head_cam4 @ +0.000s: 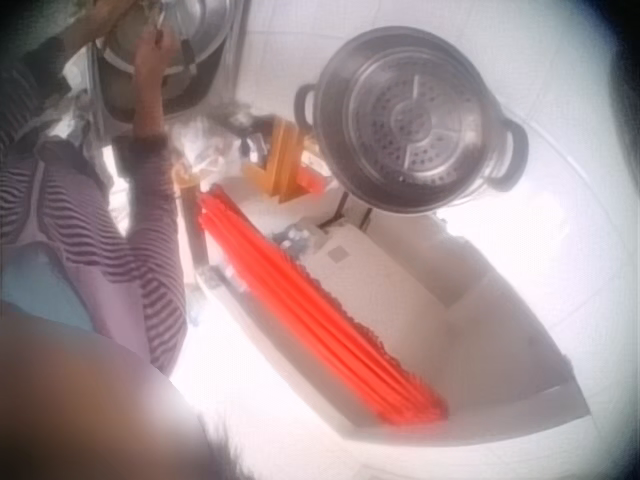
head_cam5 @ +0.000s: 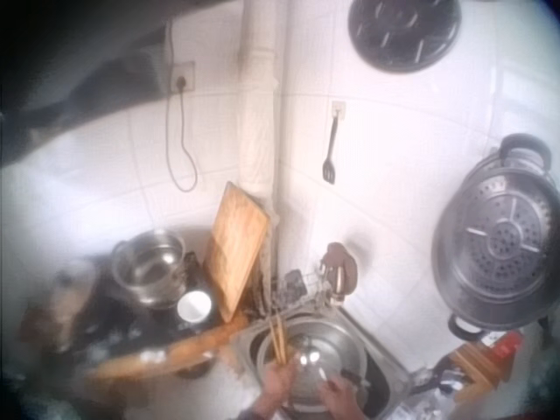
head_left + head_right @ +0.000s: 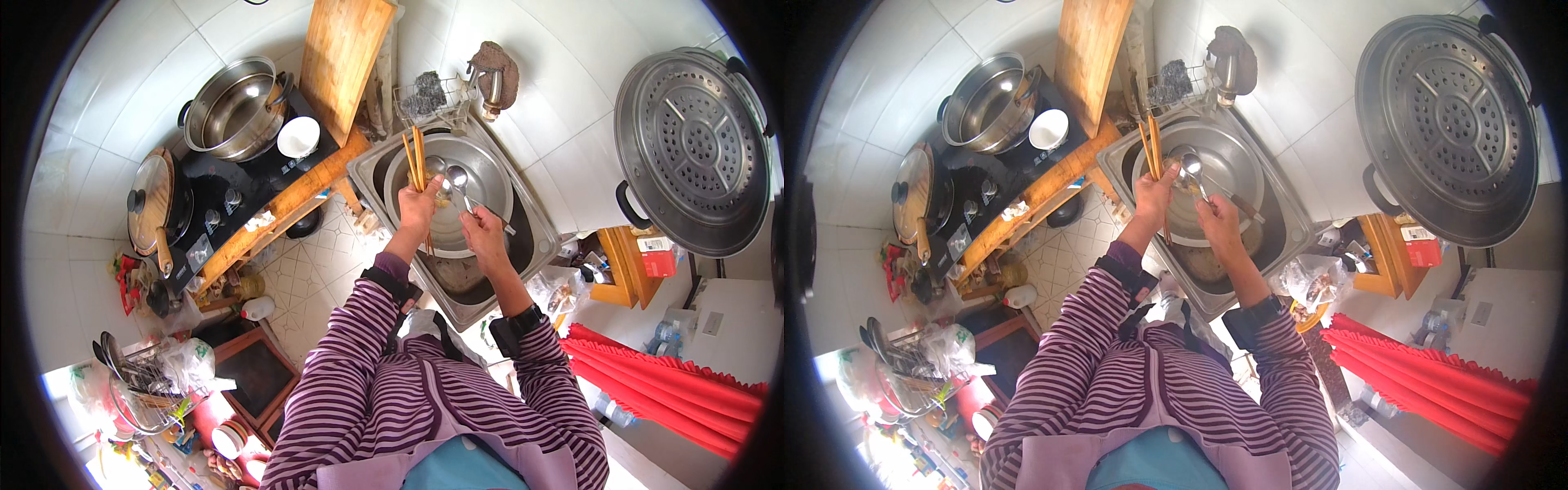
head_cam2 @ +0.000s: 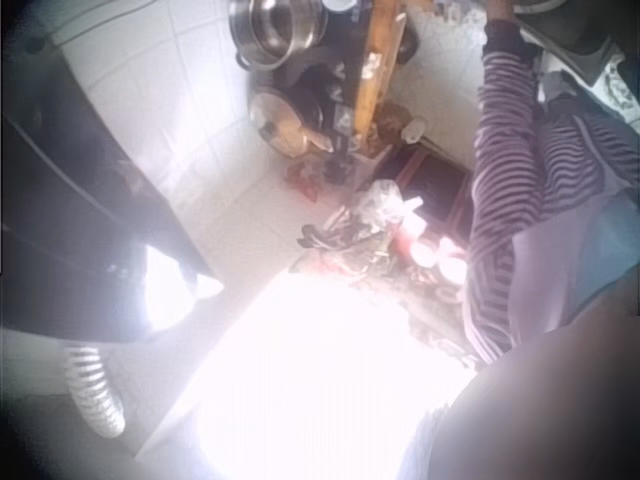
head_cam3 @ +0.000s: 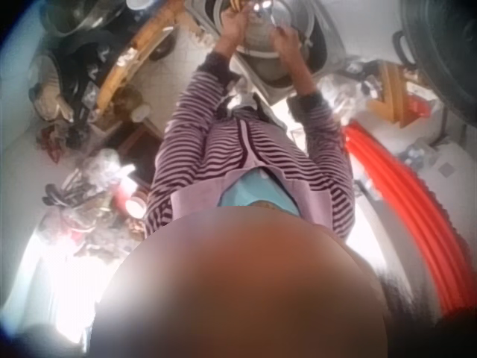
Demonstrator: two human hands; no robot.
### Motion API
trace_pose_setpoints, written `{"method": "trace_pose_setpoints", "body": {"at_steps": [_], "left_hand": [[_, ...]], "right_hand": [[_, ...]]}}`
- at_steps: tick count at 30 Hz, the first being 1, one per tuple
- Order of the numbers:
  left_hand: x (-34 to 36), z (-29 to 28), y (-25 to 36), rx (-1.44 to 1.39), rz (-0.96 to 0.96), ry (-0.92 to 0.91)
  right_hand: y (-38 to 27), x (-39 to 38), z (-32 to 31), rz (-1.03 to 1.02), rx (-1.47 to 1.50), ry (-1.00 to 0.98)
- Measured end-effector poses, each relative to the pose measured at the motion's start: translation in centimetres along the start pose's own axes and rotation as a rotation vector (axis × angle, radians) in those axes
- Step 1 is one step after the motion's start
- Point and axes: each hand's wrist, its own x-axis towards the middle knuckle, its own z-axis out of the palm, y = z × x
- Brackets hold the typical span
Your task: The person washes a pot, bowls, and a plate in a kitchen sink using a sponge and running water, then places the cleaned items on the countertop. The person also washes chopsticks and a spoon and sets them aside.
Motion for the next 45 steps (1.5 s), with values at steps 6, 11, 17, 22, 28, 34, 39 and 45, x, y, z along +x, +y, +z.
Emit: {"method": "trace_pose_setpoints", "body": {"at_steps": [6,11,17,22,28,34,39,45], "left_hand": [[0.5,-0.4,-0.4,-0.227,-0.185,-0.081],[1.2,-0.9,0.0,-0.099,0.000,-0.096],[1.5,-0.9,0.4,-0.035,0.040,-0.040],[0.8,-0.9,0.2,-0.162,-0.187,-0.142],[-0.9,-0.5,-0.8,-0.239,-0.270,-0.353],[-1.9,0.3,-1.7,-0.274,-0.250,-0.339],[-2.1,0.4,-1.9,-0.251,-0.237,-0.244],[-1.3,0.0,-1.6,-0.248,-0.224,-0.186]], "right_hand": [[-0.4,0.4,0.6,0.002,0.022,-0.013],[-0.8,0.5,0.8,0.056,0.072,-0.039],[-0.9,0.7,0.8,0.055,0.122,-0.114],[0.1,1.2,1.0,0.072,0.210,-0.101],[1.1,1.9,1.7,0.066,0.343,-0.039],[1.4,2.4,2.9,0.004,0.407,0.119],[2.2,2.6,2.9,-0.004,0.366,0.154],[3.6,2.6,2.4,-0.098,0.107,0.093]]}}
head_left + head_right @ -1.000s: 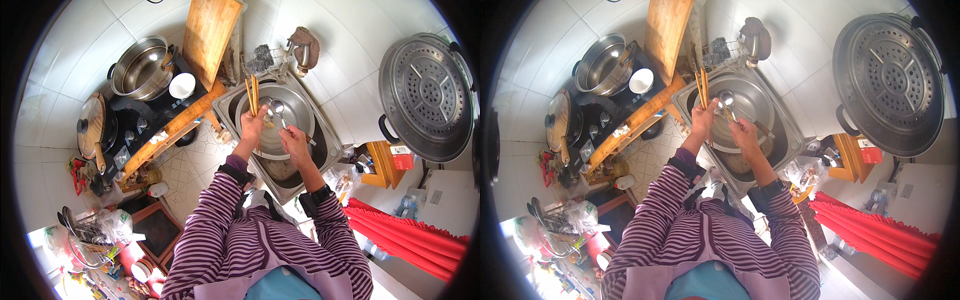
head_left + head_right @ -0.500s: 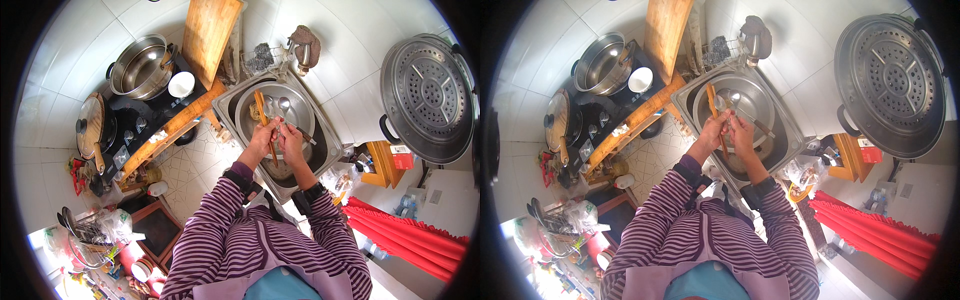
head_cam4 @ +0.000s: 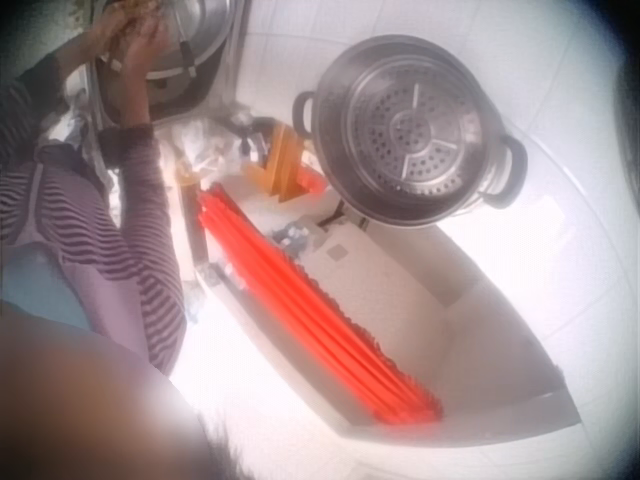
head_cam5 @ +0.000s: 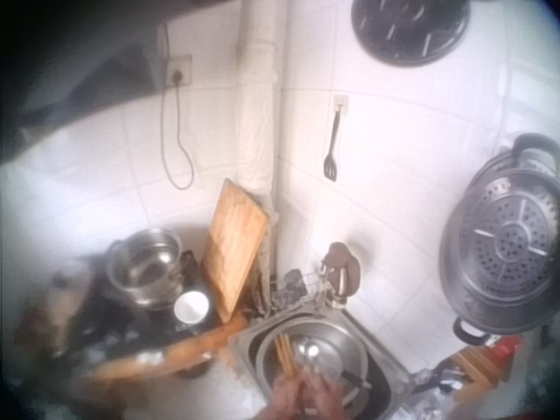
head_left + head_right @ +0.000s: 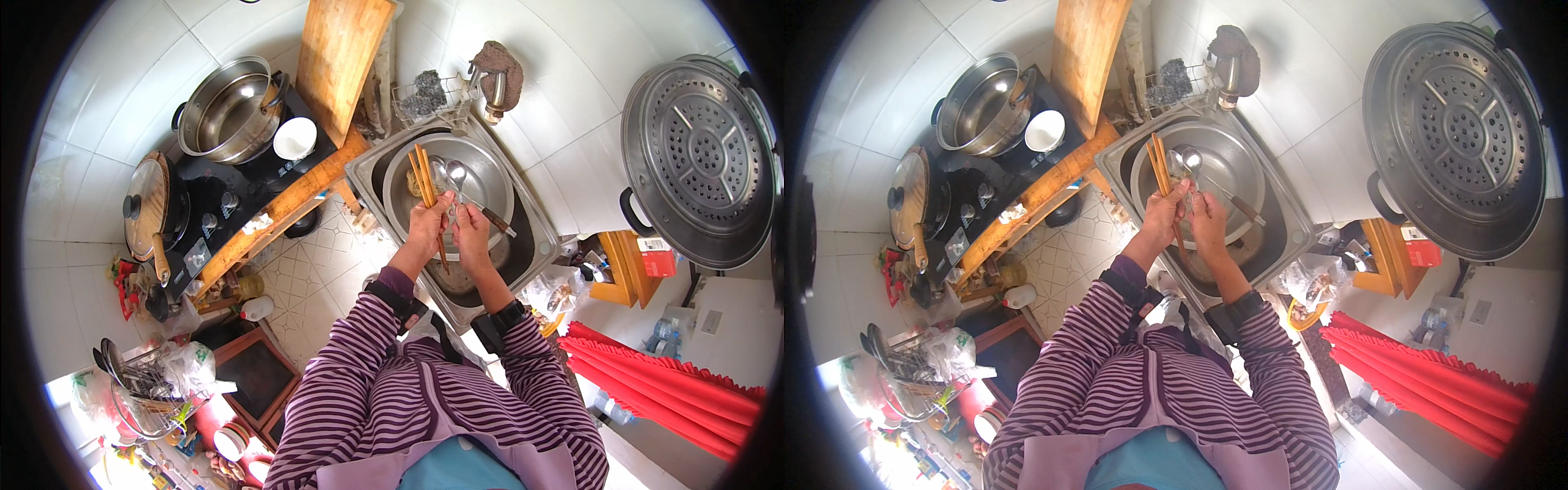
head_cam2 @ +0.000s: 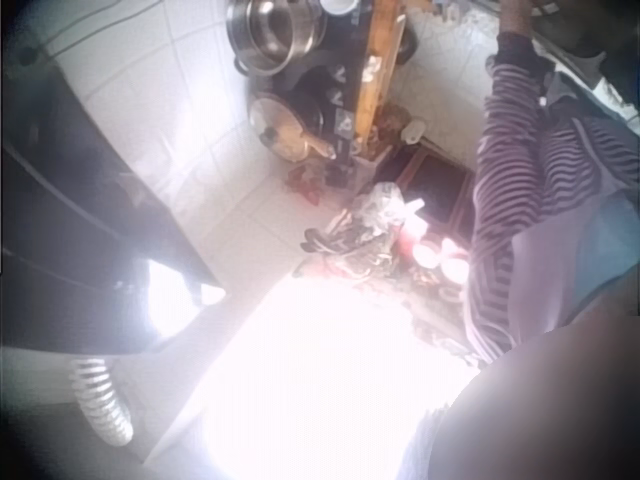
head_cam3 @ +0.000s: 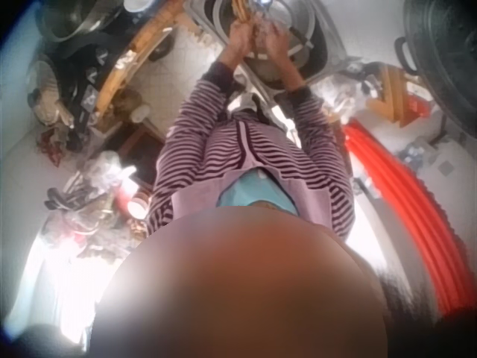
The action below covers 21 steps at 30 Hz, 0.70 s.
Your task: The person washes a pot, bowls, and a plate in a kitchen sink using a sponge and running water, then places the cleaned items on the countertop. The person also washes chopsticks and a spoon and sets them aside.
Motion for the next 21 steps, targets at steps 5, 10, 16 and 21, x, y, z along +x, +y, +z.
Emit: {"method": "trace_pose_setpoints", "body": {"at_steps": [5,10,16,21], "left_hand": [[0.5,-0.6,0.3,0.047,-0.019,-0.067],[0.9,-2.1,0.4,0.072,-0.130,-0.183],[1.5,-2.6,-0.3,0.110,-0.101,-0.089],[2.4,-3.7,-0.9,0.044,-0.094,0.129]], "right_hand": [[-0.8,-0.4,-0.1,0.046,-0.049,-0.072],[-2.1,-0.8,-1.0,0.190,-0.008,-0.282],[-0.1,-0.4,-1.4,0.332,0.083,-0.372],[2.8,0.1,-2.1,0.331,0.039,-0.368]]}}
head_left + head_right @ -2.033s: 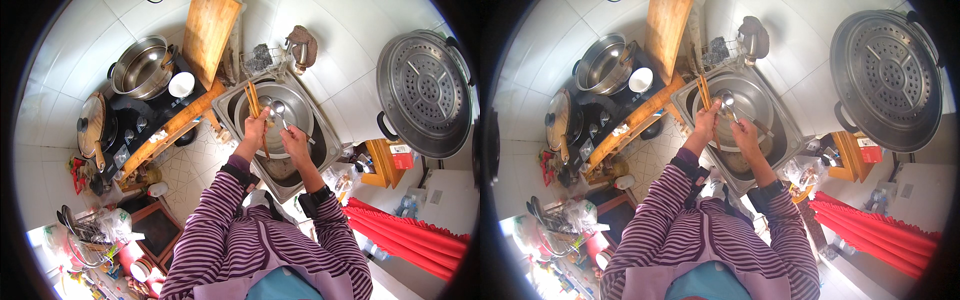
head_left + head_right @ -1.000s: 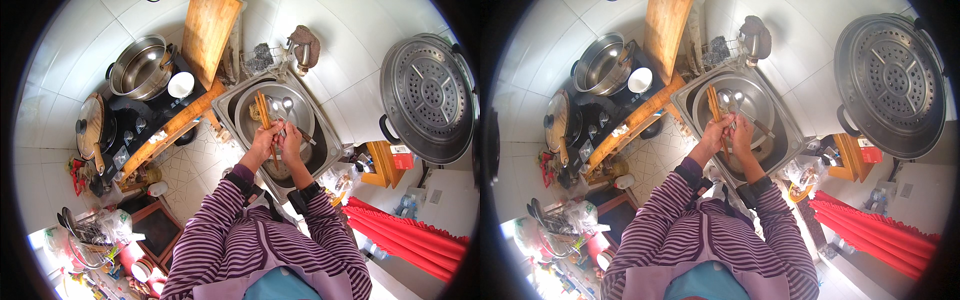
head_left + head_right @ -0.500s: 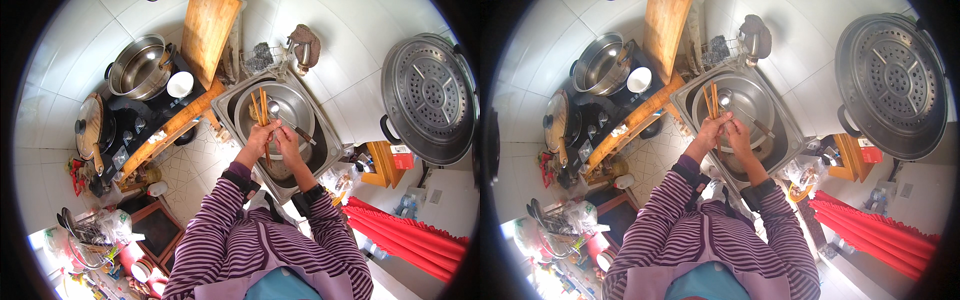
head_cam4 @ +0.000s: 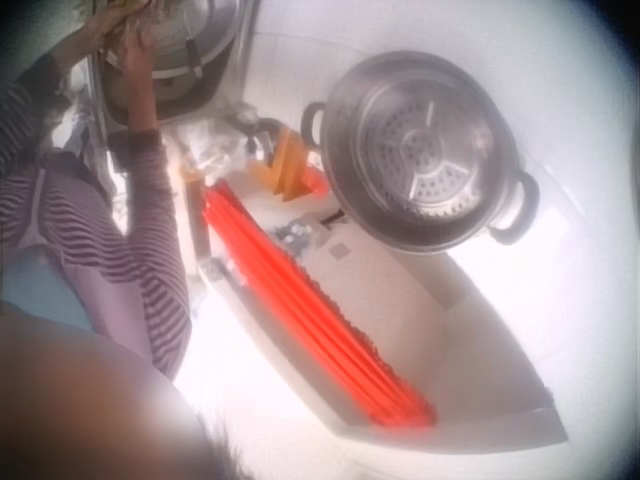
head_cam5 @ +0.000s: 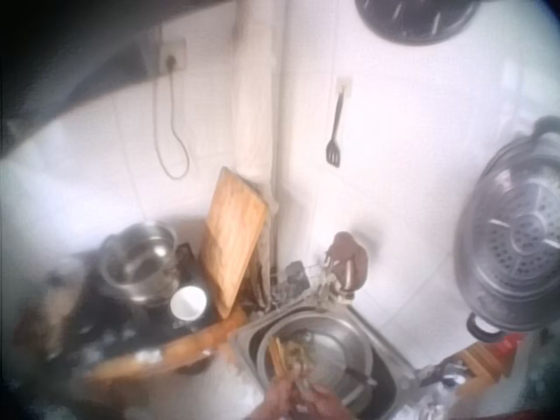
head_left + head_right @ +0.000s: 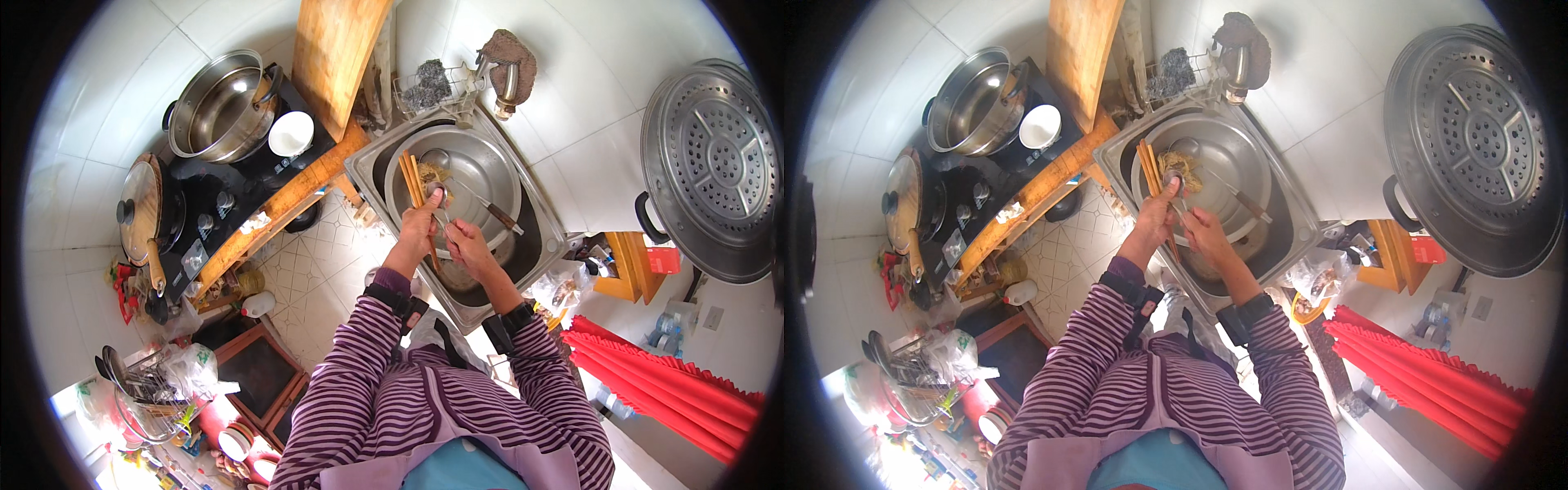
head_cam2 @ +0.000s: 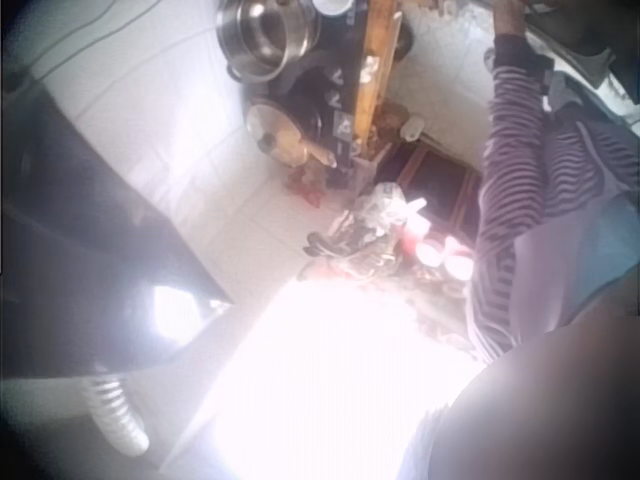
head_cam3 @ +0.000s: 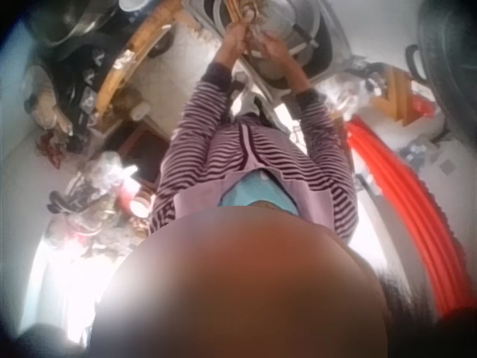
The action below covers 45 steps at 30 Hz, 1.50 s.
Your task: The person washes a pot, bowls, and a plate in a kitchen sink using a sponge and running water, then places the cleaned items on the countertop. The person also washes chopsticks and a spoon and sets them aside.
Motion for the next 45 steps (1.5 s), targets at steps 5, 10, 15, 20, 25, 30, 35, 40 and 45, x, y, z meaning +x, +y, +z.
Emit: {"method": "trace_pose_setpoints", "body": {"at_steps": [5,10,15,20,25,30,35,40,45], "left_hand": [[1.9,-3.4,-0.2,-0.068,-0.027,0.066],[2.2,-5.6,-1.7,-0.129,-0.067,-0.035],[1.3,-6.4,-1.6,-0.087,-0.077,-0.056],[-0.1,-6.7,-0.2,-0.051,-0.073,-0.098],[-1.0,-6.4,0.4,-0.042,-0.045,-0.107],[-1.8,-6.7,0.4,-0.041,-0.013,-0.115],[-1.8,-6.8,0.0,-0.032,0.023,-0.070],[-0.7,-5.2,-0.6,-0.070,0.045,0.029],[-0.6,-3.5,0.1,-0.034,0.050,-0.117]], "right_hand": [[3.1,3.5,-4.6,0.200,-0.083,0.238],[7.7,8.7,-8.2,0.387,-0.176,0.303],[11.4,11.9,-8.1,0.444,-0.126,0.216],[12.9,13.6,-7.9,0.486,-0.111,0.111],[13.5,13.5,-9.0,0.487,-0.087,0.167],[12.2,12.0,-8.6,0.060,-0.601,0.292],[8.3,7.3,-7.3,-0.645,-1.228,0.438],[4.0,3.5,-5.5,-0.571,-0.960,0.271],[1.0,0.8,-4.6,-0.422,-0.691,0.126]]}}
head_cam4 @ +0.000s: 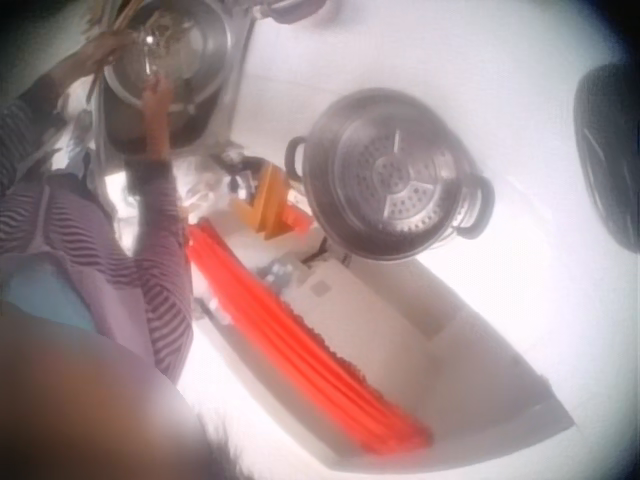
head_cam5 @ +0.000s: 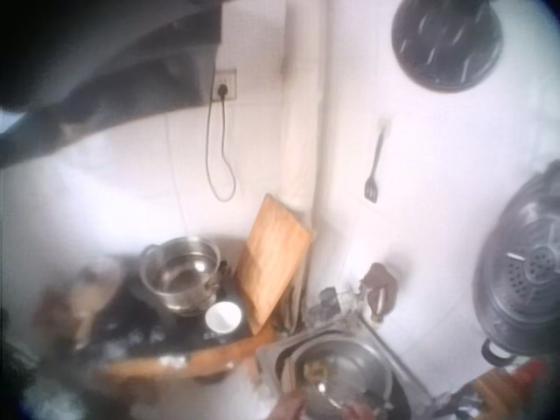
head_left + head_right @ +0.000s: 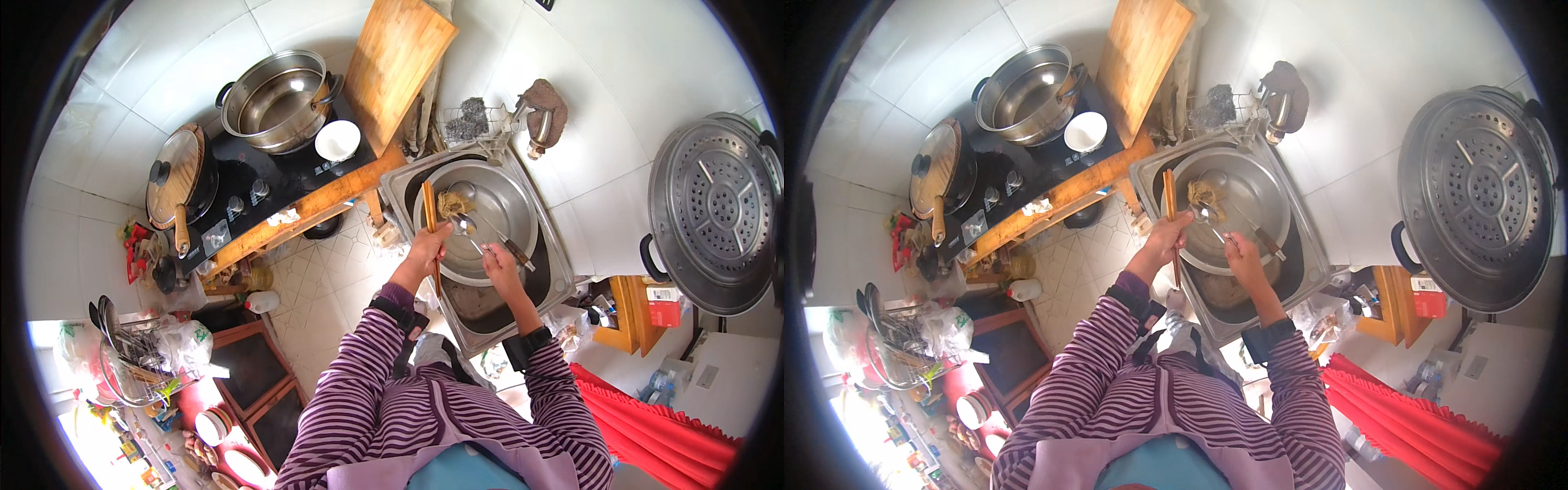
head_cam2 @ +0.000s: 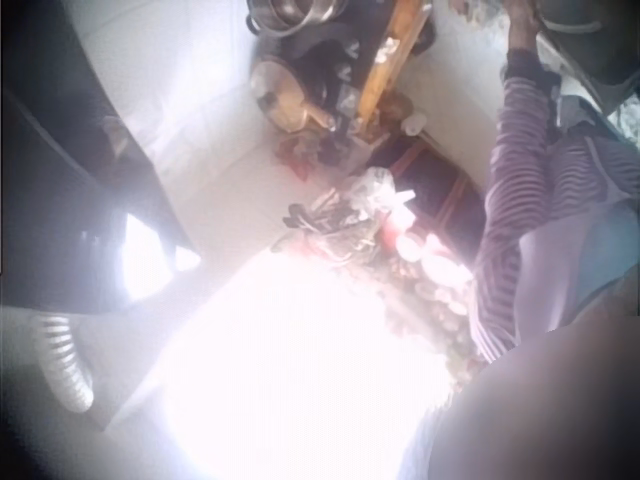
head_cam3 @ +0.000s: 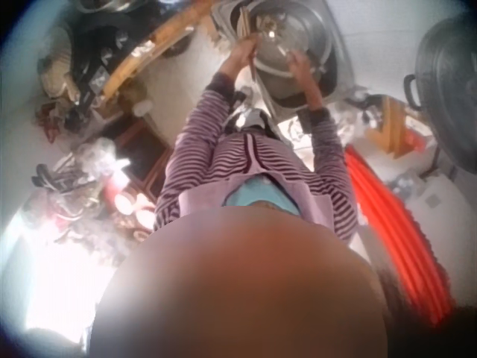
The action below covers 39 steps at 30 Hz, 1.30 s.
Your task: The person washes a pot, bowls, and a plate in a kitchen sink using a sponge and running water, then places the cleaned items on the countertop. The person also washes chopsticks and a spoon and sets them aside.
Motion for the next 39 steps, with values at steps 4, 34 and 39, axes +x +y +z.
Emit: {"method": "trace_pose_setpoints", "body": {"at_steps": [4,34,39], "left_hand": [[-0.6,1.7,0.9,0.068,0.036,0.001],[1.0,4.6,0.6,0.276,0.331,0.123],[3.1,4.7,-1.6,0.461,0.452,0.023]], "right_hand": [[-1.9,-0.5,-0.6,-0.072,-0.006,0.009],[-5.0,1.5,-2.6,0.232,0.324,-0.266],[-4.1,3.2,-1.3,0.053,0.210,-0.299]]}}
